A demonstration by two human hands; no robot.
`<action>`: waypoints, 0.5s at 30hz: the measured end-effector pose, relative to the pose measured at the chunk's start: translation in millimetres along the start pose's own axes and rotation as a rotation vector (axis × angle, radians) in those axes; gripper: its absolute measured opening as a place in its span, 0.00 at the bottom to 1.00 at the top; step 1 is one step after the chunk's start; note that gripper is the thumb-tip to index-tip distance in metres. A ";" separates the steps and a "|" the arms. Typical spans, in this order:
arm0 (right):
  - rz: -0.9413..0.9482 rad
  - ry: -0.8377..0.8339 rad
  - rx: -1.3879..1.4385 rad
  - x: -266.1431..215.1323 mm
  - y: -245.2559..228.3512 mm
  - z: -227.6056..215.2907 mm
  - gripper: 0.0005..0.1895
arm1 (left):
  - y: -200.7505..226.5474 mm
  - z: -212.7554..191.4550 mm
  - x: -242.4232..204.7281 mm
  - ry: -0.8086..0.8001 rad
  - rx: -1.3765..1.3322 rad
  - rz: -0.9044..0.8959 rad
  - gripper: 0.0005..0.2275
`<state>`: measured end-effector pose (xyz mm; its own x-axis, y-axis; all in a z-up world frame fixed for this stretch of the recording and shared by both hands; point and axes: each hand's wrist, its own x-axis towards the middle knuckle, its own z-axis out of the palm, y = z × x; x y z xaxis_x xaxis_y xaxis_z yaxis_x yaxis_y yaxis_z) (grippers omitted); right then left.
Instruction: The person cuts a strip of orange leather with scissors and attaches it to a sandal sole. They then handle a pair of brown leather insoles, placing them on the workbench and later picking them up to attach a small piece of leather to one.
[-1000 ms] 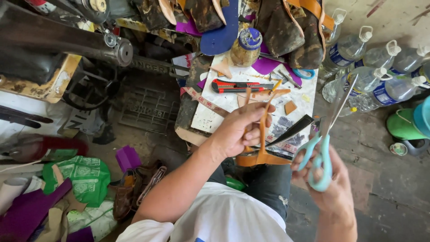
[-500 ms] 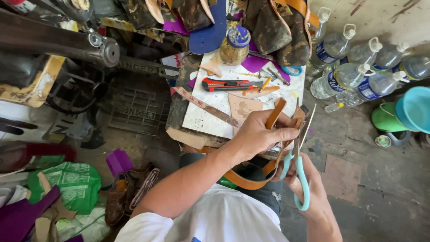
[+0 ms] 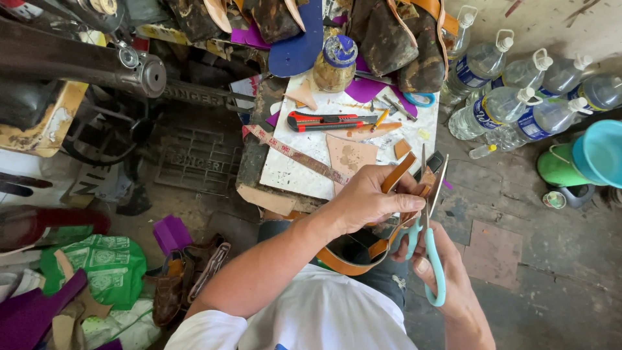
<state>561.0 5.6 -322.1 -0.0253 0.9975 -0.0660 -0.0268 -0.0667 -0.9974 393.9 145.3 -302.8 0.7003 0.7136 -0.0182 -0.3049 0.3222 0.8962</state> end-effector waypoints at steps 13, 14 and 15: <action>0.036 0.036 0.000 -7.9 4.8 4.2 0.36 | -1.4 6.4 0.5 0.016 -0.034 -0.059 0.05; 0.034 0.037 0.001 -8.4 5.2 4.4 0.36 | -1.4 6.3 0.5 0.015 -0.033 -0.059 0.05; 0.026 0.057 -0.031 -9.2 5.6 4.7 0.35 | -1.5 6.5 0.3 0.014 -0.040 -0.063 0.05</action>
<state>556.4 -4.1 -326.9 0.0317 0.9952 -0.0924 0.0042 -0.0926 -0.9957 398.8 141.0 -301.4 0.7100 0.6997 -0.0799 -0.2866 0.3908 0.8747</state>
